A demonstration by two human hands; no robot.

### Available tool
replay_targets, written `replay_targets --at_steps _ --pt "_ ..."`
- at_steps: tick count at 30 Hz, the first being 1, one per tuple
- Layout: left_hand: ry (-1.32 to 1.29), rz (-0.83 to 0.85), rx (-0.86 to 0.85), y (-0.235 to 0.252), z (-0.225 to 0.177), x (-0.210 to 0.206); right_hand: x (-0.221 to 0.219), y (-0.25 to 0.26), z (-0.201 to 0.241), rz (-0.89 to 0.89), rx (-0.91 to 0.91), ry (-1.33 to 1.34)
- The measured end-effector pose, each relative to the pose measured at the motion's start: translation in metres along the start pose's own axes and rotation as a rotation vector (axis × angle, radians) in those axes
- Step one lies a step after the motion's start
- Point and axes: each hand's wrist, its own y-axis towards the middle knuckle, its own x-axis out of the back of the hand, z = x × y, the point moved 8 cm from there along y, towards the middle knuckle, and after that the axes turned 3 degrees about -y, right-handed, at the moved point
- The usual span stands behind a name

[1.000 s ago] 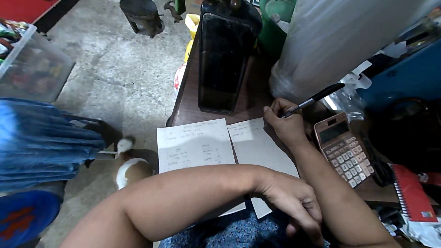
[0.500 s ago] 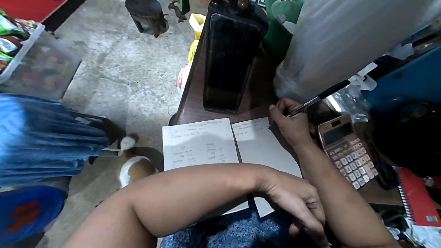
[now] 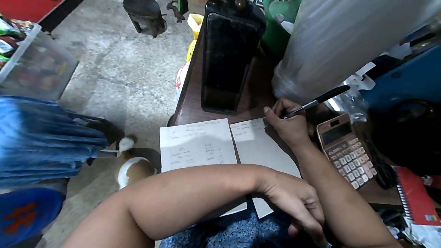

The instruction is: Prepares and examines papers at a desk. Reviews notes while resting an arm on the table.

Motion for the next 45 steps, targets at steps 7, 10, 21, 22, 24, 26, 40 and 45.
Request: replay_targets --at_steps 7,10,21,22,24,26,40,45 --pt "0.016 0.007 -0.020 0.000 -0.002 0.000 -0.002 -0.001 -0.001 0.024 0.005 -0.007" --pt "0.025 0.014 0.005 0.000 -0.003 0.000 -0.003 -0.001 -0.002 0.036 0.016 0.010" --pt "0.042 0.026 0.021 -0.001 -0.003 0.001 -0.004 -0.001 -0.003 0.050 0.009 -0.018" --pt "0.040 0.026 0.019 -0.001 -0.002 0.001 -0.004 -0.001 -0.003 0.051 0.011 -0.008" --pt "0.030 0.028 0.017 0.000 -0.002 0.001 -0.005 -0.001 -0.004 0.062 0.019 0.009" --pt "0.025 0.031 0.020 -0.001 -0.001 0.000 -0.005 -0.001 -0.005 0.064 0.025 0.013" --pt "0.010 -0.085 -0.016 -0.001 0.004 0.004 -0.011 -0.002 0.002 0.058 0.052 -0.138" --pt "-0.005 -0.128 -0.118 0.003 0.008 0.002 -0.015 -0.005 0.010 0.024 0.224 -0.181"
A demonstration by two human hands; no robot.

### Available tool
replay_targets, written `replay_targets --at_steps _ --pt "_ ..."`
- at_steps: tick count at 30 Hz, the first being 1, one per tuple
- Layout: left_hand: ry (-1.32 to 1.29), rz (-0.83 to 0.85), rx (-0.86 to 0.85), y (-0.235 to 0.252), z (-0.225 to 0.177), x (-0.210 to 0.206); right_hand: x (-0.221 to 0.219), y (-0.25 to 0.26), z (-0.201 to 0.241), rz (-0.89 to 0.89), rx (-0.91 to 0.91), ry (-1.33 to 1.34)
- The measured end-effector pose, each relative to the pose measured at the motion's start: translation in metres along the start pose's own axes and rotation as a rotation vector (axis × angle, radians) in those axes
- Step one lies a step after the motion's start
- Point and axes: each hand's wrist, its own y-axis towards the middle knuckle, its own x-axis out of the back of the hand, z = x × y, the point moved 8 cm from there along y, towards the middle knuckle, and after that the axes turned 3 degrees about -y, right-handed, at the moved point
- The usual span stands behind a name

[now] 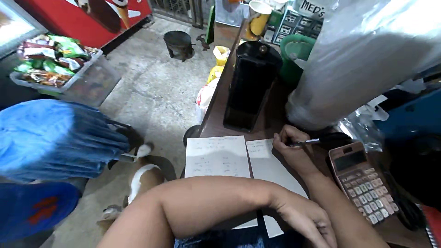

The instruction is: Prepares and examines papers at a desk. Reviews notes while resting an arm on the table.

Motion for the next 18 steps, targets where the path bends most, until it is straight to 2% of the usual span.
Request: replay_targets --at_steps 6,12,15,18 --pt "-0.051 -0.026 -0.027 0.000 0.002 -0.003 -0.001 -0.001 -0.004 0.006 0.048 -0.027" --pt "-0.033 0.014 0.062 -0.002 -0.002 -0.002 -0.003 0.000 -0.002 0.015 0.059 -0.054" --pt "-0.029 0.001 0.093 -0.003 -0.001 -0.002 0.000 0.001 -0.007 0.051 -0.070 0.009" --pt "-0.033 0.009 0.063 -0.002 -0.002 -0.003 0.010 0.002 -0.014 -0.003 -0.252 0.130"
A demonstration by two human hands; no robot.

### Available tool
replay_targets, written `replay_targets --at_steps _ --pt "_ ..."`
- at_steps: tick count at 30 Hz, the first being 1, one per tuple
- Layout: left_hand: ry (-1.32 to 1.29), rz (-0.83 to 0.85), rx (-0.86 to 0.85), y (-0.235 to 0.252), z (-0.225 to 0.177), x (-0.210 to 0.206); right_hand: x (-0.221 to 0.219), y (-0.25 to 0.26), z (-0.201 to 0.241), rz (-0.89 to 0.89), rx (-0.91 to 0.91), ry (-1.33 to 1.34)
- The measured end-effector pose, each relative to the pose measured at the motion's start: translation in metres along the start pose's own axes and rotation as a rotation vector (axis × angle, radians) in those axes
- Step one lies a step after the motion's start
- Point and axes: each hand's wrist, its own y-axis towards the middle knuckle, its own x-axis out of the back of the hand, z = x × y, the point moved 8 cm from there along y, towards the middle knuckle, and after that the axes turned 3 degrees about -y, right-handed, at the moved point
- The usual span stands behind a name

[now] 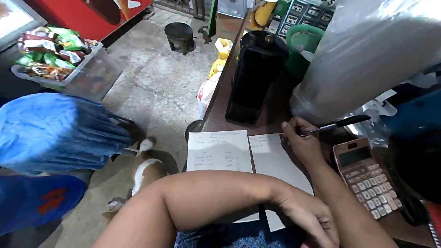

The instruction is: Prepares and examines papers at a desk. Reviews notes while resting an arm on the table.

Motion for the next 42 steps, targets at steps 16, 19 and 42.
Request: replay_targets --at_steps 16,19,42 --pt "0.015 0.173 0.131 -0.0024 -0.0057 -0.0003 0.0046 0.0001 -0.0064 0.020 -0.001 0.030" --pt "0.017 0.176 0.125 -0.0024 -0.0064 0.0002 0.0035 0.0003 -0.0074 0.033 -0.005 0.056" --pt "0.050 0.177 0.117 -0.0017 -0.0075 0.0009 0.0034 0.0002 -0.0078 0.025 -0.018 0.072"
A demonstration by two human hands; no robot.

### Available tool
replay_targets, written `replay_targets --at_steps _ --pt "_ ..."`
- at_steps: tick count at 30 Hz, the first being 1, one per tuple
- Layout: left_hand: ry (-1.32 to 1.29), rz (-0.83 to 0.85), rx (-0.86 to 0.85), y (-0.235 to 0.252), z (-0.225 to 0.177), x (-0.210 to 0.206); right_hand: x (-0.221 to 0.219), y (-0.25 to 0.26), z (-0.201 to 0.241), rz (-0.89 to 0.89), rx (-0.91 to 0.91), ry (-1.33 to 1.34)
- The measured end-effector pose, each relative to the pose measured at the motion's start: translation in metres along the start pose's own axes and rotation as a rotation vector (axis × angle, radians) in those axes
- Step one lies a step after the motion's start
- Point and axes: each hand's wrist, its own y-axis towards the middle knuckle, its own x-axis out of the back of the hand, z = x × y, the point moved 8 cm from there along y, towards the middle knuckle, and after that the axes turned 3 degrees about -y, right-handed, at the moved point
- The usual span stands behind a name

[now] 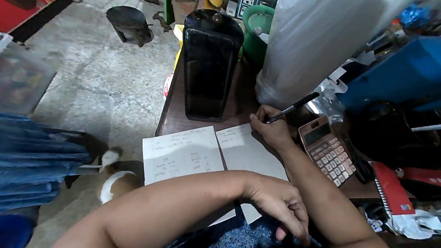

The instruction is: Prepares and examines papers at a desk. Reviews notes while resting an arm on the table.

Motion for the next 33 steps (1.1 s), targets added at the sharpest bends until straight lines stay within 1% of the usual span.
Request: replay_targets --at_steps 13,20,33 --pt "-0.002 0.011 -0.013 0.0003 0.0003 -0.0001 0.0001 0.0005 -0.0005 0.006 0.015 -0.015" --pt "-0.004 0.010 -0.022 0.0001 0.0011 0.0000 0.0066 0.0007 0.0010 -0.014 0.029 -0.085" --pt "-0.005 0.016 -0.014 0.0010 0.0009 0.0002 0.0046 0.0007 0.0001 -0.003 0.030 -0.007"
